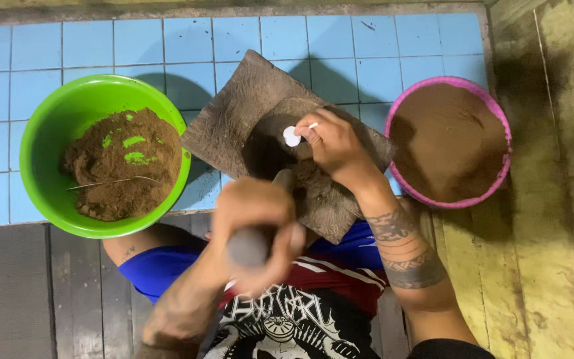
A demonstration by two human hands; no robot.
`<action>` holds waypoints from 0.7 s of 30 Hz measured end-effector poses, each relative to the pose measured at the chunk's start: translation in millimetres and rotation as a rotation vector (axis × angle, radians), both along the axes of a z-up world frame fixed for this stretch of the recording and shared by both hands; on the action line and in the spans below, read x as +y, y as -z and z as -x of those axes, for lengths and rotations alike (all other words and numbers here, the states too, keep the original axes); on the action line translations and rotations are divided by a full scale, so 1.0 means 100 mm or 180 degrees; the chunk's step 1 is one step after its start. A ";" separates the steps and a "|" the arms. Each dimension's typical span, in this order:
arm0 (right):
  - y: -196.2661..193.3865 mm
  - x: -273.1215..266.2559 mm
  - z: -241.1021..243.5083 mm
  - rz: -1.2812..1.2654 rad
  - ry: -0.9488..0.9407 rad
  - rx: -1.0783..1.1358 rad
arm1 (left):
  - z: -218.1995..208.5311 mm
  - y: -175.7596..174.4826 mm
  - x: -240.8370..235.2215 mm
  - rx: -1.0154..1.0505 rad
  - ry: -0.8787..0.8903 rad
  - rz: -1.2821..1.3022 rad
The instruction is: The person uses a pestle and mortar to grind a brown substance. They repeatedly add small amounts of the substance with a spoon and grind it into a finer consistency.
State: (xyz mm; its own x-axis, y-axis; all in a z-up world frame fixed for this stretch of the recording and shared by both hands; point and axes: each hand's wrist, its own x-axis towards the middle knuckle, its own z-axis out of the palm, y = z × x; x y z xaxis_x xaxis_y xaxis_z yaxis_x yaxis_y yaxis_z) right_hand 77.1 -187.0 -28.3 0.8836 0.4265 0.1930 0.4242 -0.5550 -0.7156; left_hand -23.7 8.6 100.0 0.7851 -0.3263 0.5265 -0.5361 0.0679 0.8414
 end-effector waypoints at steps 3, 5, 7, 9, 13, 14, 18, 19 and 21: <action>0.12 -0.03 -0.01 -0.0209 -0.0157 -0.0301 | -0.44 1.13 -0.19 -0.0056 -0.0057 0.0631; 0.16 -0.05 -0.11 -0.0130 -0.0154 -0.0394 | -0.45 1.05 -0.14 -0.0048 -0.0002 0.0653; 0.22 -0.07 -0.07 -0.0060 -0.0157 -0.0409 | -0.36 1.04 -0.11 0.0035 0.0039 0.0667; 0.25 -0.06 -0.08 -0.0017 -0.0310 -0.0376 | -0.35 1.05 -0.07 0.0123 0.0040 0.0749; 0.39 -0.07 -0.13 0.0142 -0.0373 -0.0632 | -0.24 1.21 -0.03 0.0080 -0.0157 0.0858; 0.33 -0.04 -0.09 0.0104 -0.0439 -0.0538 | -0.24 1.25 -0.03 0.0116 -0.0184 0.0919; 0.04 -0.01 0.07 -0.0112 -0.0568 -0.0081 | -0.34 1.25 -0.01 -0.0051 -0.0275 0.0791; 0.19 -0.05 0.00 -0.0097 -0.0581 -0.0092 | -0.28 1.17 -0.06 -0.0065 -0.0286 0.0806; 0.49 -0.09 -0.25 -0.0124 -0.0469 -0.0548 | -0.24 0.99 -0.14 -0.0211 -0.0434 0.0792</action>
